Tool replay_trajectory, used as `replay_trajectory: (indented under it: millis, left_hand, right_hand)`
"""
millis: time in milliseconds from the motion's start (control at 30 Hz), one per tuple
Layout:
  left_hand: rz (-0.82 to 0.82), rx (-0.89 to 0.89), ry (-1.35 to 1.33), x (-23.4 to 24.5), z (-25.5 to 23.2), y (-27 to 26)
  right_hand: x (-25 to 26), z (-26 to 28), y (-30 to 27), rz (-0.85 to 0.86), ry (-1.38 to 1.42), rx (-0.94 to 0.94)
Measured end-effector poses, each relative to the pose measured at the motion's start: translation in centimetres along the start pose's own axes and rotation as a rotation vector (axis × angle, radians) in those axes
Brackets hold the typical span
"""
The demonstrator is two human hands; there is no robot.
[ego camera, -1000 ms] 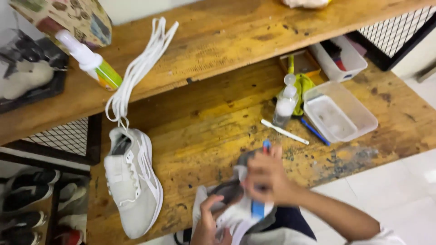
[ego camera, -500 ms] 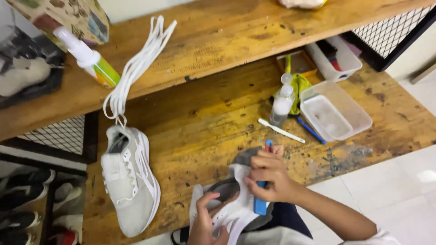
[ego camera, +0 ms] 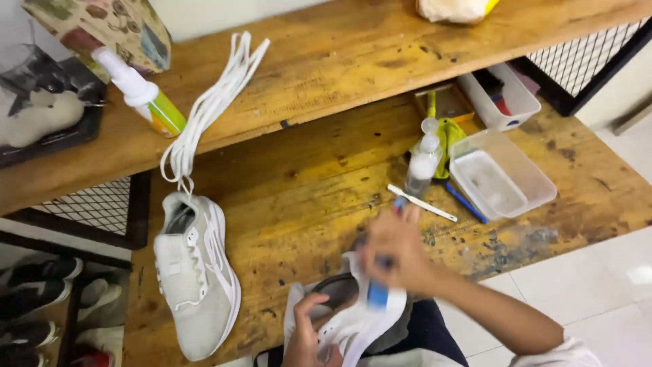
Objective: The person is cleaning the interior of a white sneaker using a small brush and a cloth at a wooden workbench.
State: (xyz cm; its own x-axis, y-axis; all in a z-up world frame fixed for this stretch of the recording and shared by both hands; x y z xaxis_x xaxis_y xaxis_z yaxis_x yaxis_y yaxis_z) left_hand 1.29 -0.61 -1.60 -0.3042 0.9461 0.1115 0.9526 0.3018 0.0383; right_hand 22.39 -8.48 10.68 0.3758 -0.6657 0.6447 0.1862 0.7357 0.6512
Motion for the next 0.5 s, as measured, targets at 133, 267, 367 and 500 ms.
replay_trajectory:
  millis: [133, 267, 367, 500]
  left_hand:
    - [-0.037, 0.392, 0.029, 0.3, -3.0, 0.1]
    - [-0.079, 0.379, -0.143, -0.3, -1.1, -0.5]
    - [-0.045, 0.029, -0.097, -0.1, 0.1, -0.2]
    - [-0.084, 0.301, -0.136, 0.1, -1.9, 0.0]
  right_hand:
    - [-0.5, 0.4, 1.2, 0.037, -0.080, 0.196]
    - [-0.5, 2.2, 1.4, -0.039, -0.119, 0.291]
    - [-1.7, 5.4, 0.8, 0.045, -0.047, 0.379]
    - [-0.2, 2.0, 4.4, 0.024, -0.167, 0.223]
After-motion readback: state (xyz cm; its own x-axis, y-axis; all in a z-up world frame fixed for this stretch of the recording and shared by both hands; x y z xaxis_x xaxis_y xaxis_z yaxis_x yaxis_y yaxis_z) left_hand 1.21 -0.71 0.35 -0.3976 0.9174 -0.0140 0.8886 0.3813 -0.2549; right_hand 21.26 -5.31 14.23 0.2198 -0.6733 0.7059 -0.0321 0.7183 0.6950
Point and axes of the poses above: each hand's wrist, its own y-axis towards the middle knuckle, its own x-axis out of the back of the hand, z = x × y, the point moved 5 cm from there along y, towards the middle knuckle, and after that the axes turned 6 degrees about z, right-handed, at the moved point
